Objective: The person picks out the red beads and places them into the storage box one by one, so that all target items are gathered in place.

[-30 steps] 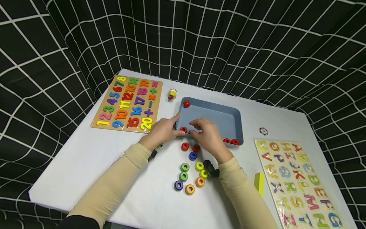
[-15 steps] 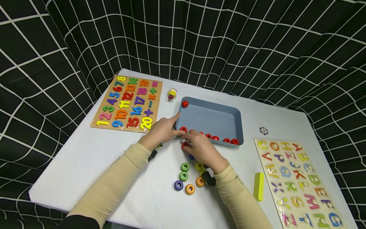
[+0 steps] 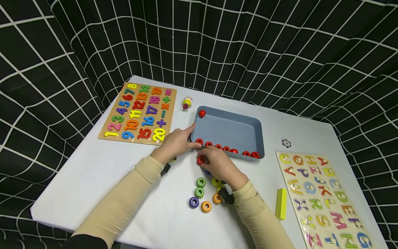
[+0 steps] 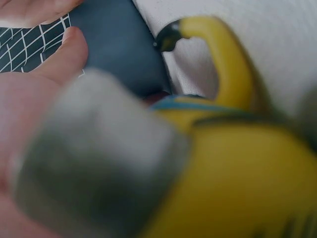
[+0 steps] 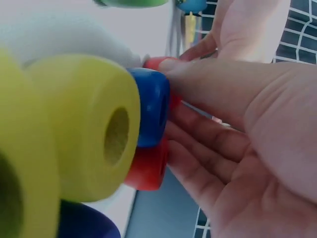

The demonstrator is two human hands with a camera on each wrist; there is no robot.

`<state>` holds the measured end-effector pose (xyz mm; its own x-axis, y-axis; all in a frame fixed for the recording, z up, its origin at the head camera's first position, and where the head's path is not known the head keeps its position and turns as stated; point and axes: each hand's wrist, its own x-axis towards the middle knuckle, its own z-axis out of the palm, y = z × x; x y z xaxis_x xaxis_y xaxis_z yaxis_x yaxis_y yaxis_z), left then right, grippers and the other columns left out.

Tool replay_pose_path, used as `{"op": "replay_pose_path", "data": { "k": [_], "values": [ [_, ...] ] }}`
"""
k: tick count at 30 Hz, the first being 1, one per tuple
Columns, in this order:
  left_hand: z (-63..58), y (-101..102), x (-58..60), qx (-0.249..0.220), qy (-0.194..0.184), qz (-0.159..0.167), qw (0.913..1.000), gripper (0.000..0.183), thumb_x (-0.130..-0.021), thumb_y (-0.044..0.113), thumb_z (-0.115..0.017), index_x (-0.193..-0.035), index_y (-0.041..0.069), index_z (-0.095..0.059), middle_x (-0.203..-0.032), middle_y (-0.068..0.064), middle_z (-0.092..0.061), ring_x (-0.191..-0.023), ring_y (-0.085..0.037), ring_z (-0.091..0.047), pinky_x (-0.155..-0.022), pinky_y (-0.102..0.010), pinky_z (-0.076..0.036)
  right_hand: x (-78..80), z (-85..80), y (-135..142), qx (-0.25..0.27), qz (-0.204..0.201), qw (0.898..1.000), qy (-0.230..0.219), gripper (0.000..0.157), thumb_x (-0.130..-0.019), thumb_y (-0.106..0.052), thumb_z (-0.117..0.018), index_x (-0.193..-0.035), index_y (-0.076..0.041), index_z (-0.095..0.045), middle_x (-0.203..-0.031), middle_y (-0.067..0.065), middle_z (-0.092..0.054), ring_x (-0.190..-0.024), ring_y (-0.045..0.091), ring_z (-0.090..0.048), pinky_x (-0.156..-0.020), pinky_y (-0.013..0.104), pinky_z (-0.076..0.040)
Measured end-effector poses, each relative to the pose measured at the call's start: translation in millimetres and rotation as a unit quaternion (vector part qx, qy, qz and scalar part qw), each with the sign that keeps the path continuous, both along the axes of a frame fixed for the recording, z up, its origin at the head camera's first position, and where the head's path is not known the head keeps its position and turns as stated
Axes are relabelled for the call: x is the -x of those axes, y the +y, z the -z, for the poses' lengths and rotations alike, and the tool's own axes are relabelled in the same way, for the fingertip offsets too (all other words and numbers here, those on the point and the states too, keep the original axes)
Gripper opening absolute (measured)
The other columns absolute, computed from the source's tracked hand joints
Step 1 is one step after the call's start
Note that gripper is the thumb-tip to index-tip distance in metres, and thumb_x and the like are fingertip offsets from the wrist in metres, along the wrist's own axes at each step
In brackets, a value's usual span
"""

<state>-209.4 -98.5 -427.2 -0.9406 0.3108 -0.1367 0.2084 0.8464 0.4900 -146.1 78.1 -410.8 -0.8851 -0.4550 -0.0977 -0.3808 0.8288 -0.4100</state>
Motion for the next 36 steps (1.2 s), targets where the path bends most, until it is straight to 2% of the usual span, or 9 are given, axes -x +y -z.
{"op": "replay_pose_path", "data": {
  "k": [4, 9, 15, 17, 22, 32, 36],
  "values": [
    [-0.8, -1, -0.6, 0.002, 0.002, 0.003, 1.0000, 0.089, -0.083, 0.061, -0.063, -0.154, 0.025, -0.024, -0.072, -0.008, -0.058, -0.061, -0.019, -0.049, -0.046, -0.029, -0.035, 0.6, -6.1, 2, 0.026, -0.002, 1.000, -0.007, 0.022, -0.085, -0.016, -0.073, -0.107, -0.012, -0.068, -0.101, -0.001, -0.065, -0.088, 0.013, -0.057, -0.079, 0.030, -0.049],
    [-0.2, -3, -0.2, -0.001, 0.009, 0.009, 0.9999, 0.090, -0.082, 0.062, -0.062, -0.154, 0.023, -0.025, -0.065, -0.009, -0.055, -0.055, -0.018, -0.045, -0.044, -0.028, -0.032, 8.4, -21.1, 10, 0.084, 0.041, 0.996, -0.010, 0.028, -0.087, -0.014, -0.071, -0.115, -0.013, -0.065, -0.111, 0.002, -0.064, -0.101, 0.021, -0.063, -0.087, 0.038, -0.052],
    [0.7, -2, 0.4, -0.010, -0.001, 0.004, 0.9999, 0.091, -0.082, 0.062, -0.063, -0.154, 0.022, -0.025, -0.093, -0.015, -0.067, -0.064, -0.020, -0.051, -0.048, -0.029, -0.036, 25.8, -27.6, 21, 0.149, 0.099, 0.983, 0.035, 0.034, -0.089, -0.014, -0.069, -0.122, -0.010, -0.063, -0.117, 0.008, -0.063, -0.106, 0.028, -0.064, -0.092, 0.046, -0.051],
    [0.7, -2, 0.8, -0.011, -0.004, 0.004, 0.9999, 0.091, -0.082, 0.061, -0.064, -0.154, 0.022, -0.025, -0.094, -0.016, -0.067, -0.065, -0.021, -0.052, -0.049, -0.029, -0.037, 30.3, -27.3, 23, 0.158, 0.113, 0.979, 0.053, 0.034, -0.088, -0.015, -0.069, -0.122, -0.009, -0.063, -0.116, 0.009, -0.063, -0.105, 0.029, -0.064, -0.091, 0.046, -0.051],
    [-0.5, -1, 1.6, -0.011, -0.007, 0.005, 0.9999, 0.092, -0.081, 0.062, -0.063, -0.154, 0.023, -0.024, -0.082, -0.012, -0.062, -0.064, -0.021, -0.052, -0.049, -0.030, -0.036, 36.2, -24.2, 28, 0.161, 0.146, 0.973, 0.074, 0.034, -0.088, -0.020, -0.070, -0.120, -0.010, -0.065, -0.115, 0.008, -0.064, -0.102, 0.027, -0.065, -0.090, 0.044, -0.051],
    [-1.9, 0, 2.0, -0.010, -0.009, 0.002, 0.9999, 0.092, -0.081, 0.062, -0.064, -0.154, 0.024, -0.024, -0.086, -0.011, -0.064, -0.067, -0.021, -0.053, -0.050, -0.030, -0.036, 40.7, -12.2, 34, 0.130, 0.160, 0.975, 0.082, 0.036, -0.089, -0.020, -0.068, -0.123, -0.009, -0.062, -0.120, 0.011, -0.061, -0.106, 0.029, -0.060, -0.091, 0.044, -0.049],
    [-1.6, -1, 1.9, -0.009, -0.010, 0.000, 0.9999, 0.092, -0.080, 0.063, -0.064, -0.154, 0.024, -0.024, -0.085, -0.011, -0.063, -0.067, -0.021, -0.053, -0.050, -0.030, -0.036, 39.8, -10.8, 35, 0.134, 0.179, 0.970, 0.093, 0.033, -0.091, -0.020, -0.065, -0.122, -0.009, -0.063, -0.119, 0.011, -0.060, -0.105, 0.029, -0.058, -0.091, 0.044, -0.047]
  ]
}}
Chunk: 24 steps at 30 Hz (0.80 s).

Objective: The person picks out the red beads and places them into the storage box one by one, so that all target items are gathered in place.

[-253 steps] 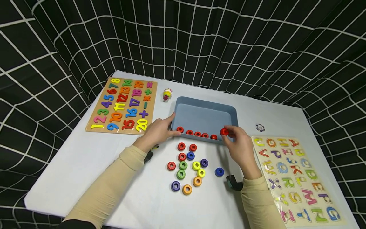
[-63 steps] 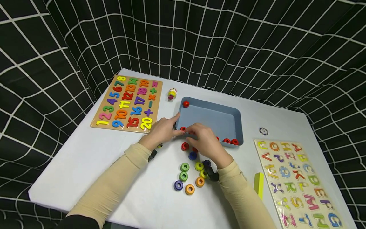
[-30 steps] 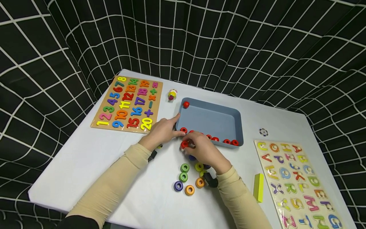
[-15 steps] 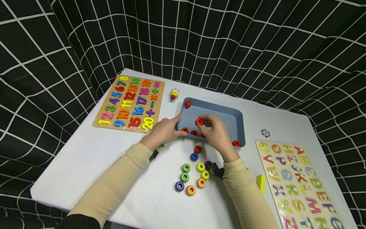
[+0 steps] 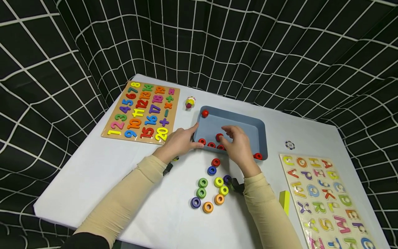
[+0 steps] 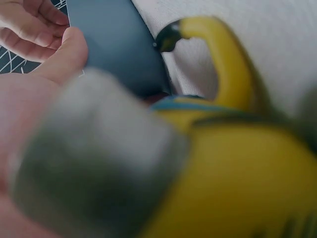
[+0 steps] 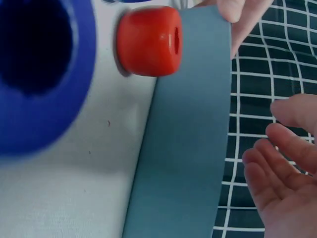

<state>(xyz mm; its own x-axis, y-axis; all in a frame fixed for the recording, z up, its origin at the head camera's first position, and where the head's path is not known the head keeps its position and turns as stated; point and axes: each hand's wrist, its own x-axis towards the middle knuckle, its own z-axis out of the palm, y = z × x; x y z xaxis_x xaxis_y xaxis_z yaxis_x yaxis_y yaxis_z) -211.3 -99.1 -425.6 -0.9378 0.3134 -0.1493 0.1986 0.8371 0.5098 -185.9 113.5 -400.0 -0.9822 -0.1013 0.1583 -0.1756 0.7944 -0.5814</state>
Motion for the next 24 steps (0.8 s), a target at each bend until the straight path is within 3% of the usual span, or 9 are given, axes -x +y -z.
{"op": "replay_pose_path", "data": {
  "k": [3, 9, 14, 19, 24],
  "values": [
    [0.0, 0, -0.3, 0.002, 0.000, -0.002, 1.0000, 0.093, -0.080, 0.064, -0.064, -0.154, 0.025, -0.024, -0.086, -0.012, -0.064, -0.068, -0.021, -0.053, -0.050, -0.030, -0.036, -1.9, -1.2, 1, 0.015, 0.008, 1.000, 0.015, 0.028, -0.092, -0.019, -0.064, -0.117, -0.008, -0.065, -0.115, 0.011, -0.062, -0.102, 0.029, -0.059, -0.090, 0.043, -0.047],
    [0.8, 0, -0.8, 0.005, 0.005, -0.003, 1.0000, 0.092, -0.079, 0.065, -0.063, -0.154, 0.025, -0.025, -0.107, -0.016, -0.067, -0.072, -0.021, -0.054, -0.051, -0.030, -0.037, -6.3, -0.7, 4, 0.015, 0.011, 1.000, 0.024, 0.022, -0.093, -0.018, -0.062, -0.112, -0.008, -0.067, -0.108, 0.007, -0.064, -0.094, 0.024, -0.062, -0.083, 0.040, -0.049],
    [0.5, 0, -2.1, -0.005, 0.006, -0.003, 1.0000, 0.092, -0.080, 0.064, -0.064, -0.153, 0.024, -0.026, -0.089, -0.014, -0.066, -0.068, -0.021, -0.052, -0.050, -0.030, -0.036, -17.0, 0.3, 3, -0.046, -0.018, 0.999, -0.005, 0.014, -0.091, -0.017, -0.062, -0.102, -0.011, -0.070, -0.097, 0.003, -0.065, -0.084, 0.018, -0.060, -0.075, 0.035, -0.049],
    [-0.1, 0, -2.4, -0.004, 0.011, -0.003, 0.9999, 0.091, -0.080, 0.063, -0.064, -0.153, 0.024, -0.026, -0.084, -0.012, -0.064, -0.067, -0.021, -0.052, -0.050, -0.030, -0.036, -30.9, -0.2, -4, -0.116, -0.065, 0.991, -0.007, 0.009, -0.088, -0.014, -0.069, -0.096, -0.012, -0.071, -0.096, 0.003, -0.064, -0.088, 0.020, -0.061, -0.077, 0.036, -0.052],
    [0.9, 0, -2.3, 0.001, 0.014, -0.003, 0.9999, 0.091, -0.080, 0.063, -0.064, -0.153, 0.024, -0.026, -0.081, -0.012, -0.063, -0.067, -0.021, -0.052, -0.050, -0.030, -0.037, -37.6, -1.0, -8, -0.119, -0.080, 0.990, -0.005, 0.013, -0.084, -0.012, -0.073, -0.097, -0.012, -0.072, -0.097, 0.002, -0.066, -0.090, 0.019, -0.062, -0.078, 0.036, -0.052]
  ]
}}
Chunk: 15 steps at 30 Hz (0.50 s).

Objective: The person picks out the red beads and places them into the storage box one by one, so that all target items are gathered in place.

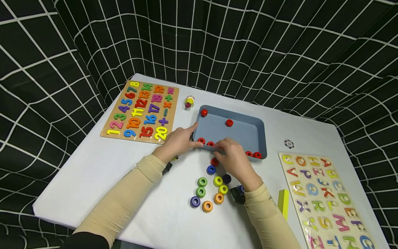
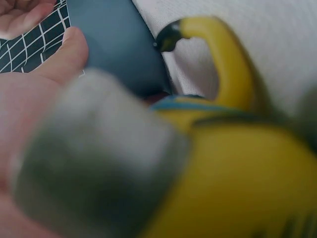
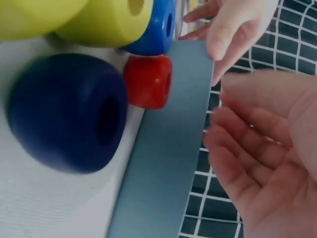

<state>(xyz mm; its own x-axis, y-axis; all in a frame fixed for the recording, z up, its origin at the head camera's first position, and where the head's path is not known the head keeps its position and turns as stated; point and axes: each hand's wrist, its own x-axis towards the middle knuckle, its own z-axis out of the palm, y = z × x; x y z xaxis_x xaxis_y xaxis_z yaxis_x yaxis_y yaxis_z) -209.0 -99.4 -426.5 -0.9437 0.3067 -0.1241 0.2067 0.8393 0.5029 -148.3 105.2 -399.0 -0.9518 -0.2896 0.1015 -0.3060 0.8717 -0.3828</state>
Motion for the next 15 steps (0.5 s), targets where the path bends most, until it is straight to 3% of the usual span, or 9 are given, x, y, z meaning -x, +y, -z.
{"op": "replay_pose_path", "data": {
  "k": [5, 11, 15],
  "values": [
    [1.0, 0, 0.2, 0.002, 0.002, 0.000, 1.0000, 0.091, -0.080, 0.063, -0.064, -0.153, 0.024, -0.027, -0.082, -0.012, -0.064, -0.067, -0.021, -0.053, -0.049, -0.030, -0.038, -1.4, 1.9, 1, 0.000, -0.010, 0.999, -0.051, 0.017, -0.085, -0.013, -0.073, -0.102, -0.011, -0.072, -0.097, 0.002, -0.067, -0.088, 0.015, -0.063, -0.076, 0.033, -0.054],
    [1.5, 1, 0.8, 0.003, 0.000, 0.000, 1.0000, 0.091, -0.080, 0.064, -0.064, -0.154, 0.025, -0.025, -0.083, -0.012, -0.064, -0.067, -0.021, -0.053, -0.050, -0.030, -0.038, -4.3, 7.1, 4, -0.014, -0.019, 0.997, -0.070, 0.023, -0.083, -0.017, -0.076, -0.106, -0.013, -0.072, -0.096, 0.000, -0.071, -0.088, 0.014, -0.066, -0.074, 0.032, -0.053],
    [1.5, 1, 0.0, 0.000, -0.004, 0.000, 1.0000, 0.092, -0.080, 0.064, -0.063, -0.154, 0.025, -0.024, -0.082, -0.012, -0.064, -0.065, -0.020, -0.051, -0.049, -0.030, -0.037, -7.8, 14.4, 7, -0.042, -0.033, 0.995, -0.083, 0.030, -0.080, -0.016, -0.079, -0.109, -0.015, -0.073, -0.101, -0.002, -0.071, -0.092, 0.013, -0.064, -0.081, 0.034, -0.053]
  ]
}}
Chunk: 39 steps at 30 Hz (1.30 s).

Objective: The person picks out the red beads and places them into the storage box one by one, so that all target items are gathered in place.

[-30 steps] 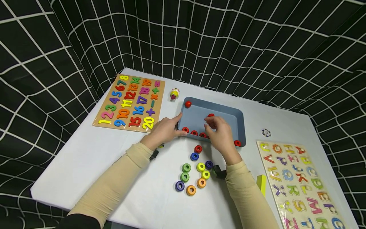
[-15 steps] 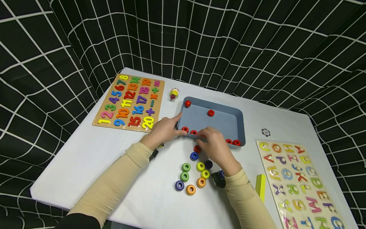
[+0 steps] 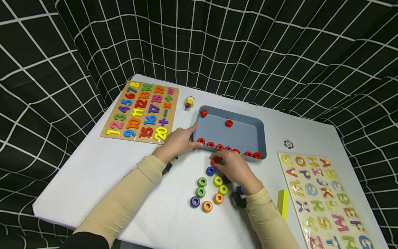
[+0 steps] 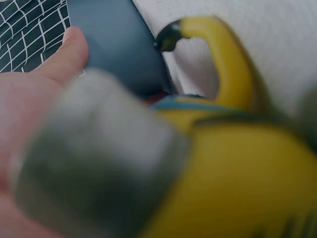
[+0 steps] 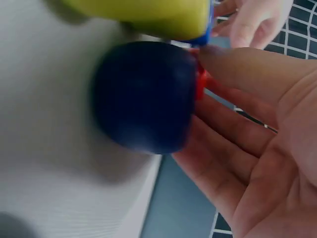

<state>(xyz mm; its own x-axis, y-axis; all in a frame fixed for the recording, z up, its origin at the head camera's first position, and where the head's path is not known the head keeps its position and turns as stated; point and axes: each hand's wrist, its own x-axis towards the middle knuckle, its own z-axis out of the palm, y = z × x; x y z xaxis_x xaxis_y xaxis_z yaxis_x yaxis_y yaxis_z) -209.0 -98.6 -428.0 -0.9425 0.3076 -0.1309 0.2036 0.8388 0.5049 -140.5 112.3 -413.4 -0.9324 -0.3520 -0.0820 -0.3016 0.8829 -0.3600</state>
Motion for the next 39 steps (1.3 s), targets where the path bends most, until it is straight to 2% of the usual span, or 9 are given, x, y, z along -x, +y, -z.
{"op": "replay_pose_path", "data": {
  "k": [4, 7, 10, 13, 19, 25, 30, 34, 39],
  "values": [
    [0.5, 0, -0.6, -0.005, -0.003, 0.000, 1.0000, 0.092, -0.080, 0.064, -0.063, -0.154, 0.025, -0.024, -0.086, -0.013, -0.065, -0.065, -0.020, -0.050, -0.049, -0.030, -0.037, -2.3, 4.1, 2, -0.010, -0.007, 1.000, 0.003, 0.032, -0.078, -0.015, -0.080, -0.109, -0.016, -0.073, -0.106, 0.000, -0.070, -0.096, 0.015, -0.062, -0.087, 0.036, -0.052],
    [0.6, 0, -0.3, -0.004, -0.003, 0.000, 1.0000, 0.091, -0.081, 0.063, -0.064, -0.154, 0.026, -0.024, -0.081, -0.012, -0.063, -0.063, -0.020, -0.050, -0.048, -0.029, -0.036, -1.3, 2.5, 4, 0.017, -0.001, 1.000, -0.010, 0.036, -0.079, -0.015, -0.080, -0.113, -0.013, -0.070, -0.104, 0.001, -0.069, -0.093, 0.015, -0.063, -0.083, 0.035, -0.053],
    [0.8, 0, 0.4, -0.007, -0.003, 0.002, 1.0000, 0.091, -0.081, 0.062, -0.064, -0.154, 0.026, -0.023, -0.074, -0.010, -0.060, -0.062, -0.020, -0.049, -0.048, -0.029, -0.036, 1.7, -3.4, 10, 0.053, 0.020, 0.998, -0.028, 0.038, -0.080, -0.017, -0.079, -0.116, -0.013, -0.066, -0.101, 0.000, -0.069, -0.090, 0.014, -0.064, -0.080, 0.034, -0.054],
    [0.3, -1, 0.9, -0.006, -0.006, 0.001, 1.0000, 0.092, -0.081, 0.063, -0.064, -0.154, 0.026, -0.023, -0.071, -0.010, -0.058, -0.061, -0.020, -0.049, -0.048, -0.030, -0.037, 7.4, -10.0, 17, 0.097, 0.045, 0.994, -0.030, 0.033, -0.081, -0.017, -0.078, -0.111, -0.014, -0.066, -0.099, 0.000, -0.070, -0.089, 0.016, -0.066, -0.079, 0.036, -0.054],
    [0.0, -2, 1.6, -0.001, -0.008, -0.002, 1.0000, 0.093, -0.080, 0.064, -0.063, -0.154, 0.026, -0.022, -0.069, -0.009, -0.056, -0.060, -0.019, -0.047, -0.048, -0.029, -0.037, 23.7, -15.2, 29, 0.149, 0.101, 0.984, 0.004, 0.030, -0.085, -0.017, -0.074, -0.113, -0.013, -0.065, -0.104, 0.006, -0.069, -0.094, 0.022, -0.067, -0.083, 0.040, -0.054],
    [1.6, -3, 2.4, -0.003, -0.008, -0.005, 0.9999, 0.093, -0.080, 0.063, -0.064, -0.154, 0.025, -0.023, -0.066, -0.008, -0.054, -0.061, -0.019, -0.047, -0.048, -0.029, -0.036, 39.0, -12.9, 31, 0.155, 0.140, 0.976, 0.058, 0.032, -0.085, -0.016, -0.073, -0.115, -0.009, -0.065, -0.109, 0.010, -0.067, -0.100, 0.027, -0.066, -0.089, 0.044, -0.051],
    [1.2, -2, 2.5, -0.002, -0.010, -0.006, 0.9999, 0.093, -0.080, 0.063, -0.064, -0.154, 0.026, -0.023, -0.071, -0.009, -0.058, -0.063, -0.019, -0.048, -0.048, -0.029, -0.036, 45.9, -10.0, 32, 0.146, 0.150, 0.975, 0.074, 0.033, -0.086, -0.019, -0.072, -0.117, -0.010, -0.065, -0.111, 0.009, -0.066, -0.102, 0.027, -0.064, -0.088, 0.044, -0.050],
    [0.4, -1, 2.2, -0.003, -0.012, -0.004, 0.9999, 0.093, -0.079, 0.064, -0.064, -0.154, 0.026, -0.023, -0.077, -0.009, -0.061, -0.064, -0.020, -0.049, -0.049, -0.029, -0.036, 49.7, -7.8, 33, 0.137, 0.149, 0.977, 0.072, 0.038, -0.086, -0.019, -0.073, -0.121, -0.009, -0.064, -0.115, 0.012, -0.064, -0.104, 0.029, -0.063, -0.089, 0.045, -0.050],
    [0.5, -1, 2.1, -0.002, -0.014, -0.005, 0.9999, 0.094, -0.079, 0.064, -0.064, -0.154, 0.026, -0.023, -0.070, -0.009, -0.056, -0.062, -0.020, -0.047, -0.048, -0.029, -0.035, 51.5, -5.3, 36, 0.108, 0.141, 0.983, 0.046, 0.050, -0.085, -0.019, -0.074, -0.130, -0.008, -0.058, -0.125, 0.015, -0.058, -0.112, 0.033, -0.059, -0.092, 0.048, -0.048]
  ]
}}
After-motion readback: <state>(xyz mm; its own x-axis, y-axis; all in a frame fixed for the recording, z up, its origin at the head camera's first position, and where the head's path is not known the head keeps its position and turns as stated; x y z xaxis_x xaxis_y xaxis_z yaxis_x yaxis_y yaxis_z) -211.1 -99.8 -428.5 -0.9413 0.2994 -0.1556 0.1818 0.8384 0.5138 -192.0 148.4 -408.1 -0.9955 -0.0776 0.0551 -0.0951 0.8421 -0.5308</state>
